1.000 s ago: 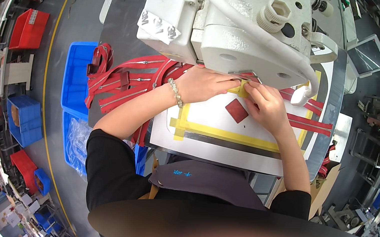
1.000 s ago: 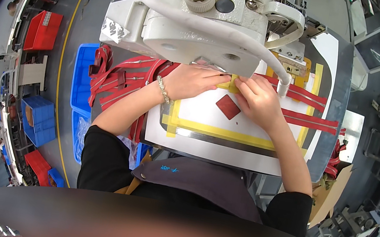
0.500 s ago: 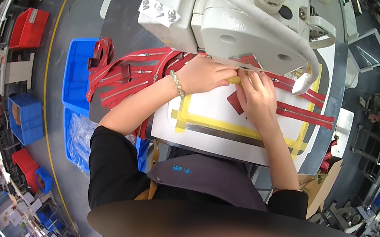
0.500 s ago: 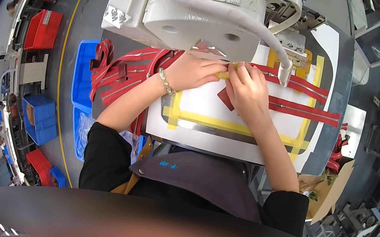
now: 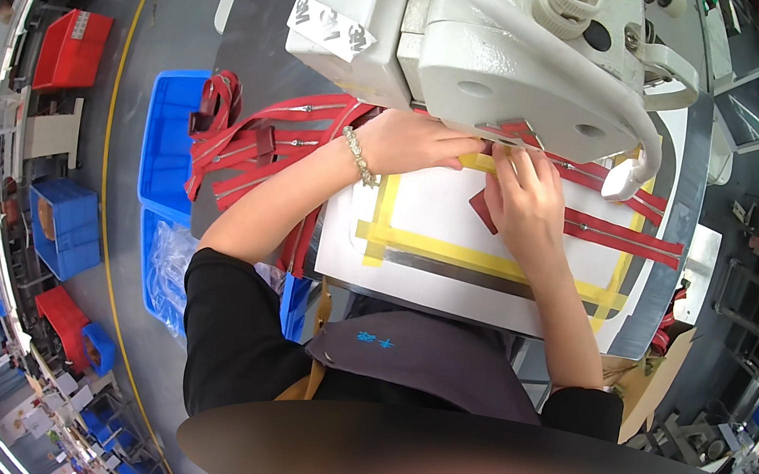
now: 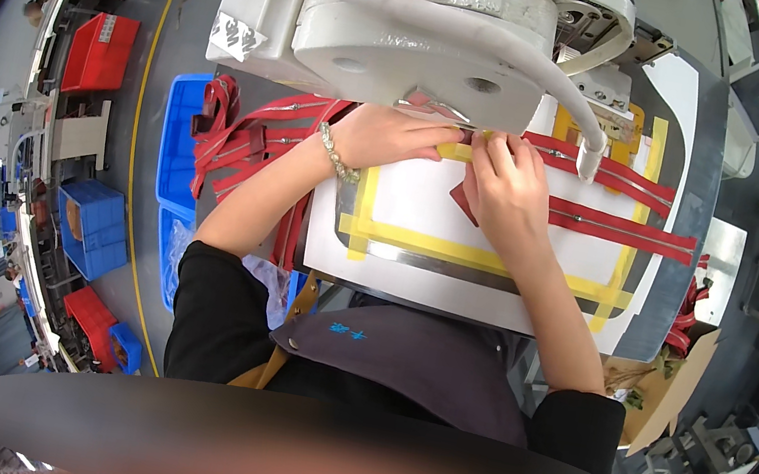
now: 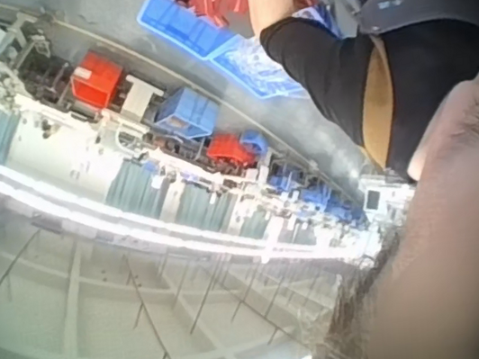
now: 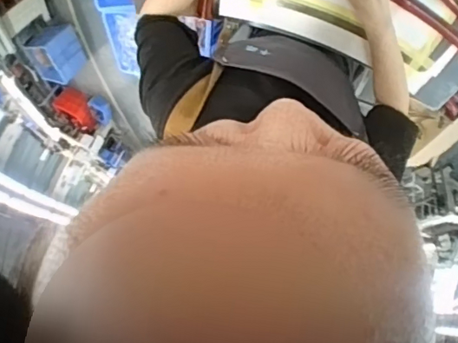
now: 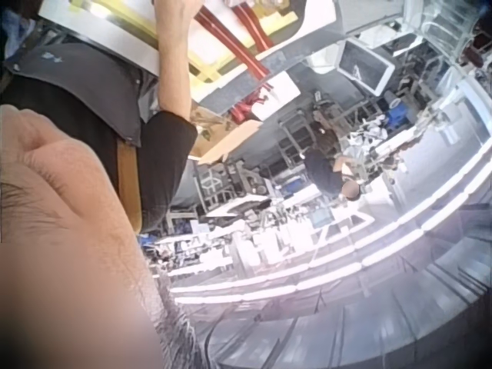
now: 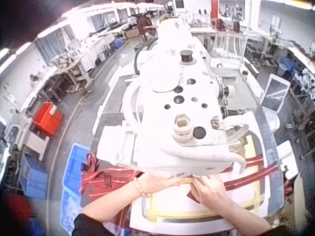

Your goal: Sewing or stamping rectangular leather patches onto long red zipper strips using an industrial sewing machine.

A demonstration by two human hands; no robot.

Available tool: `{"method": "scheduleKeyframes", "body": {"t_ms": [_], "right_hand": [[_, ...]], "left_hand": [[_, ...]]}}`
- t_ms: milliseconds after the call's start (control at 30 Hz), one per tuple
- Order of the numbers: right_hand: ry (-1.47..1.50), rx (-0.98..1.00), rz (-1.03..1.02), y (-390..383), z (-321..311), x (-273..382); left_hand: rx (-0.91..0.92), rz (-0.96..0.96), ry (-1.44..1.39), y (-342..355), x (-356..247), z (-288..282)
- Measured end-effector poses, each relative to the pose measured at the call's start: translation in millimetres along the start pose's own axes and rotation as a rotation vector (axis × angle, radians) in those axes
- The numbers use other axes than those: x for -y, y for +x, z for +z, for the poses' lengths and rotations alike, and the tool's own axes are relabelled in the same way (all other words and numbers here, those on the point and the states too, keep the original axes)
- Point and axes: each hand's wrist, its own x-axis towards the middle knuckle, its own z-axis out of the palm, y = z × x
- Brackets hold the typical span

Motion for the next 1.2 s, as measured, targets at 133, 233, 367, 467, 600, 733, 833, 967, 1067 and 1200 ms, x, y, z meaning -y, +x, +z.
{"method": "scheduleKeyframes", "body": {"t_ms": [133, 233, 367, 467, 600, 733, 833, 967, 1067, 1200], "right_hand": [[0.008, 0.0, 0.025, 0, -1, -1], [0.014, 0.022, 0.049, 0, -3, -2], [0.01, -0.006, 0.024, -2, 0, -2], [-0.013, -0.019, 0.01, -6, 4, -2], [-0.029, -0.021, 0.0, -6, 6, -2], [0.02, -0.023, 0.012, -6, 8, 0], [-0.052, -0.03, 0.028, -6, 9, 0], [-0.064, -0.018, 0.025, -5, 9, 0], [-0.045, -0.039, 0.028, -7, 10, -2], [-0.014, -0.04, 0.019, -6, 8, -2]], "left_hand": [[0.068, 0.024, -0.086, 1, 8, 6], [0.222, -0.038, -0.123, -9, 19, 22], [0.299, -0.026, -0.198, -4, 23, 23], [0.262, -0.177, -0.396, -14, 27, 32], [0.318, -0.175, -0.47, -27, 37, 45], [0.276, -0.155, -0.445, -23, 35, 39], [0.297, -0.045, -0.249, -7, 21, 19], [0.074, -0.059, -0.045, 4, -6, -8], [0.103, -0.059, -0.001, 1, -11, -13], [0.01, -0.088, -0.001, -8, -18, -13]]}}
